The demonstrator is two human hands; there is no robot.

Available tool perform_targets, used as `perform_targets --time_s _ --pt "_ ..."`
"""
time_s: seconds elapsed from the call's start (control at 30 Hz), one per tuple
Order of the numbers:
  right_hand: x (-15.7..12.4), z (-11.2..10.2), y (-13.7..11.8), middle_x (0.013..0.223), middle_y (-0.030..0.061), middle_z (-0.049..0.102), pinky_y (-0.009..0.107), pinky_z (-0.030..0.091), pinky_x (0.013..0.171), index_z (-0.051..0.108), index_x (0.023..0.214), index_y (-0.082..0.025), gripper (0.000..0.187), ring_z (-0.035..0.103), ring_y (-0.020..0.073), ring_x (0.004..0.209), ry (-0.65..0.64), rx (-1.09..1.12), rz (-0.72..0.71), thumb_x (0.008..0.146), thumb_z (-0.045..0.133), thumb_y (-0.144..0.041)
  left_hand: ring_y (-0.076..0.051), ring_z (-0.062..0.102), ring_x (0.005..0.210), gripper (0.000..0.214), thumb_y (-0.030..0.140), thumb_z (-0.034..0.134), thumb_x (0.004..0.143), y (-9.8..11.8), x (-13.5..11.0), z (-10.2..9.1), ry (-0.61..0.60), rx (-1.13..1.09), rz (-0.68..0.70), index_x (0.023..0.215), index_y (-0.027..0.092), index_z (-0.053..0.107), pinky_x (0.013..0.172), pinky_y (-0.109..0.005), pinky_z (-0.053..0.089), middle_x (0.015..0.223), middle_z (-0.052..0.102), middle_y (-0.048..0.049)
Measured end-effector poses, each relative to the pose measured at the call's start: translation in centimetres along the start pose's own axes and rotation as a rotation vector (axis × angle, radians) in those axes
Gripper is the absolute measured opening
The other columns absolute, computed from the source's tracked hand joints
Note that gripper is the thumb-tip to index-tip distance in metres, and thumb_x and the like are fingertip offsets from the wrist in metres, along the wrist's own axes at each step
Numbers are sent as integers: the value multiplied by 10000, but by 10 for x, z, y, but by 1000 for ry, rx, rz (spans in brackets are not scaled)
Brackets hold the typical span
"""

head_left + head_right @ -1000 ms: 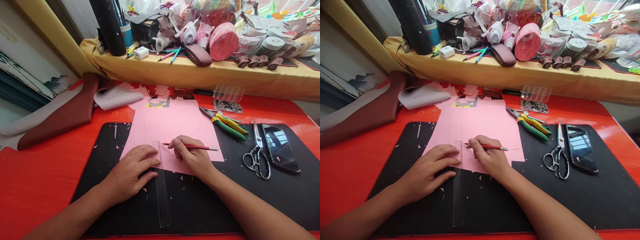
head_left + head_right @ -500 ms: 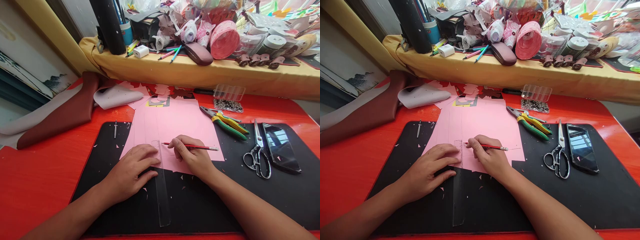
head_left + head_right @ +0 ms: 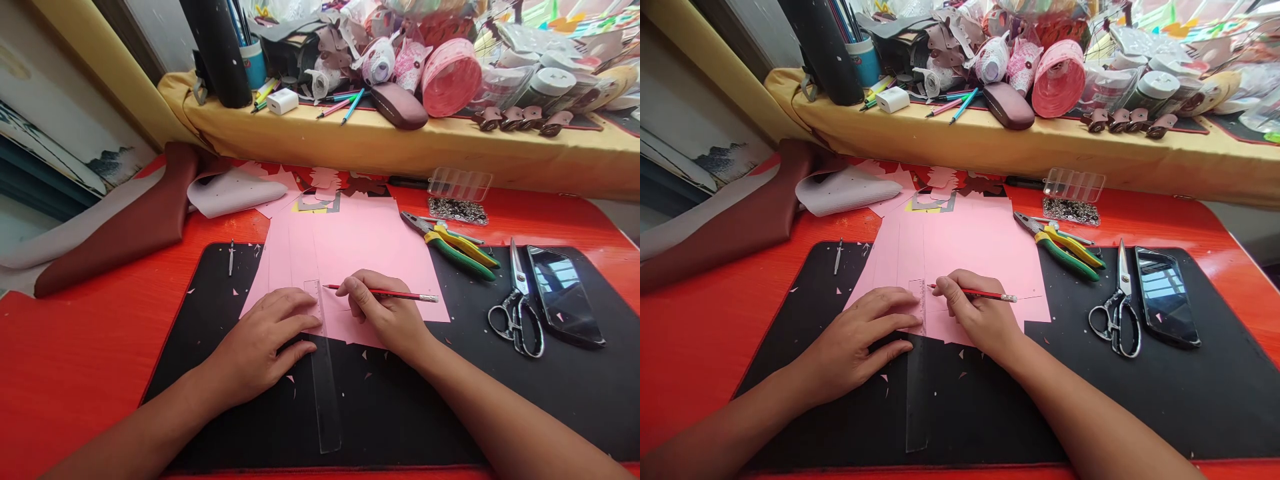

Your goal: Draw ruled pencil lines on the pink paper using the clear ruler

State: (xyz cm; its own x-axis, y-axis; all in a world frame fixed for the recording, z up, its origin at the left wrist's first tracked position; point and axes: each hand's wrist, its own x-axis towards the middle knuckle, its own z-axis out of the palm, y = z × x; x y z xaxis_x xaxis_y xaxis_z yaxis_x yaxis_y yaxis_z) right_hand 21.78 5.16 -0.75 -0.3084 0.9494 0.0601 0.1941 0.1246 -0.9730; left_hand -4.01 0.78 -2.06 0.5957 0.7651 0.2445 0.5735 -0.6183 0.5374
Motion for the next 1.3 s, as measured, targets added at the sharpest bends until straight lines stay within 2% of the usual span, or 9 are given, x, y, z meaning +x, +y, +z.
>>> perform_targets --time_s 0.77,1.3 --pt "1 0 2 706 12 659 309 483 606 786 908 -207 503 575 155 591 -30 -28 2 1122 571 -609 -299 620 1383 255 228 675 1066 0 0 2 11 -48 -22 1307 270 747 1184 -495 539 1451 683 -101" --pt "1 2 1 726 19 686 291 500 603 786 920 -204 497 598 154 595 -36 -93 -14 1129 559 -593 -305 630 1374 257 220 692 1053 -1 -1 3 19 -50 -17 1298 273 747 1180 -509 548 1445 692 -110"
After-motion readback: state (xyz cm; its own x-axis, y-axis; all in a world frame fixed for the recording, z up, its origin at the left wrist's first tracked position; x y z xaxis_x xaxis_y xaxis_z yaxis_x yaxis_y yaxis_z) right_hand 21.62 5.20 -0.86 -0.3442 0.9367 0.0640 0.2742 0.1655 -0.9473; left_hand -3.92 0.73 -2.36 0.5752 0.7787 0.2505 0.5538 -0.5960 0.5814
